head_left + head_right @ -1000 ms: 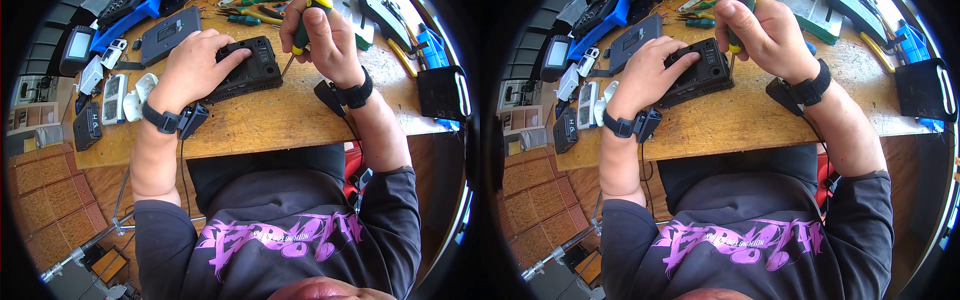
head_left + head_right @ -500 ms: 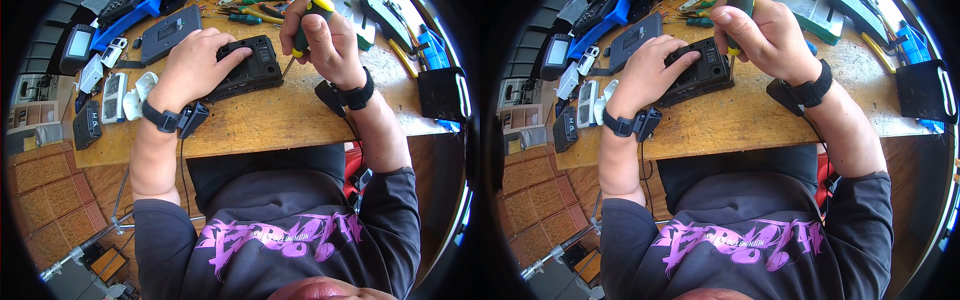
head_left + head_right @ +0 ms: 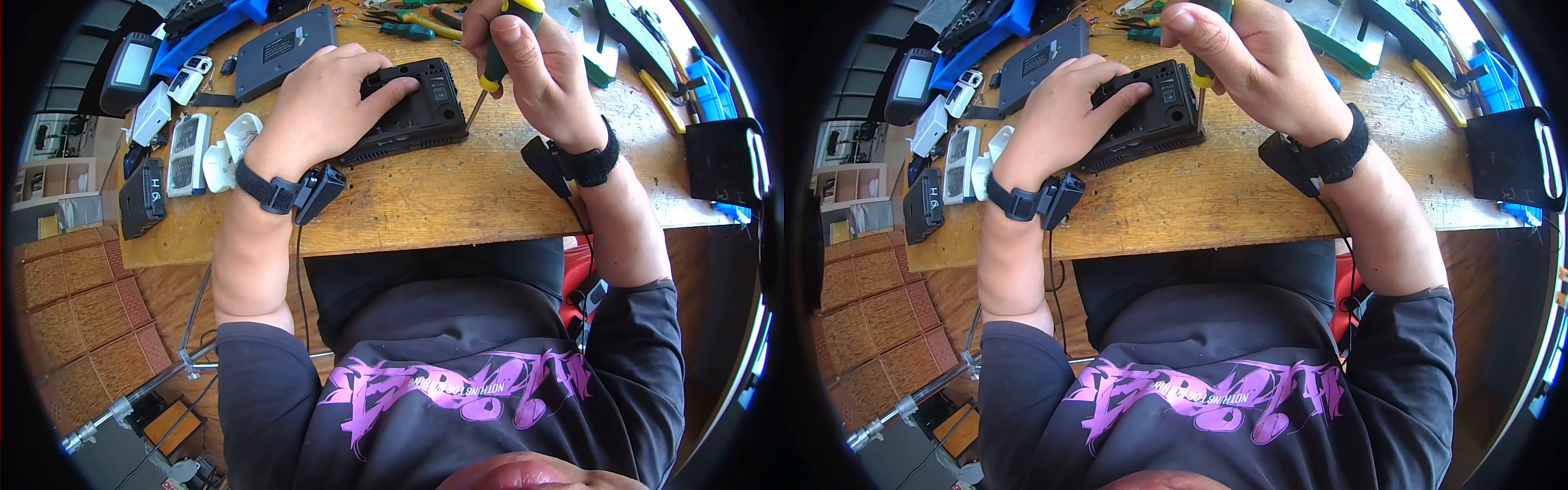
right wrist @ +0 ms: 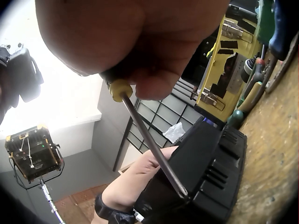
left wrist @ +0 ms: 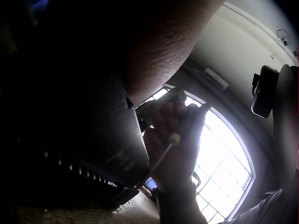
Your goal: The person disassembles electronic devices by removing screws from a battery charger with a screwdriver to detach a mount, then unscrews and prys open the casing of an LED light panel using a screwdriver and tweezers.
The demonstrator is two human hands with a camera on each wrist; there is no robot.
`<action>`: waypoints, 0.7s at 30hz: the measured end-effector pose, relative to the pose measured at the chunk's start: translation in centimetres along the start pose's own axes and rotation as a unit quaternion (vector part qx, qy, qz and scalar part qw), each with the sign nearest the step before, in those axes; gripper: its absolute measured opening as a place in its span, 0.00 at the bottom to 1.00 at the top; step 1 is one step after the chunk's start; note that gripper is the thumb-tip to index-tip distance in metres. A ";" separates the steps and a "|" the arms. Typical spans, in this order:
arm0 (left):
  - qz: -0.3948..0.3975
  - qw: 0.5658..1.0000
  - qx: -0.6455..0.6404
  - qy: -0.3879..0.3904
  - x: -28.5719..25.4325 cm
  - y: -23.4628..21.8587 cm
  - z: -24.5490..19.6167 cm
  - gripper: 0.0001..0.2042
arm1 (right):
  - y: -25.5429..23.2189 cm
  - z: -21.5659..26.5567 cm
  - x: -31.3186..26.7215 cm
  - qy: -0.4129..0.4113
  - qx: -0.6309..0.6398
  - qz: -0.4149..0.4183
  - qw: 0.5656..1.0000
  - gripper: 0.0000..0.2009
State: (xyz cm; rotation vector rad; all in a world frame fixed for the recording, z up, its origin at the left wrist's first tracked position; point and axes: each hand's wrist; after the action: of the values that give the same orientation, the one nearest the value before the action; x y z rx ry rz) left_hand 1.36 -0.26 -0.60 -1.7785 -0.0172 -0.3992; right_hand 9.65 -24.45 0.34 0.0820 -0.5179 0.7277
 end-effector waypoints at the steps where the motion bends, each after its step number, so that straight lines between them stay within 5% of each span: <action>1: 0.001 1.000 -0.002 -0.001 0.0 0.0 0.0 0.19 | -0.1 0.0 0.0 0.011 -0.011 0.007 1.000 0.17; 21: -0.005 1.000 -0.006 0.003 -0.1 0.2 0.2 0.18 | 0.0 0.2 0.0 0.025 -0.031 0.026 0.999 0.19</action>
State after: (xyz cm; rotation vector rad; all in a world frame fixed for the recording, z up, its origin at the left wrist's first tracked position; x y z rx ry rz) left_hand 1.39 -0.08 -0.85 -1.7905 -0.0200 -0.4131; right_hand 9.55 -24.50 0.56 -0.0084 -0.4958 0.7616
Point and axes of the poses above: each hand's wrist, its own x-axis towards the middle knuckle, its own y-axis out of the palm, z = x × y, and after that the axes turned 2 degrees about -y, right-handed
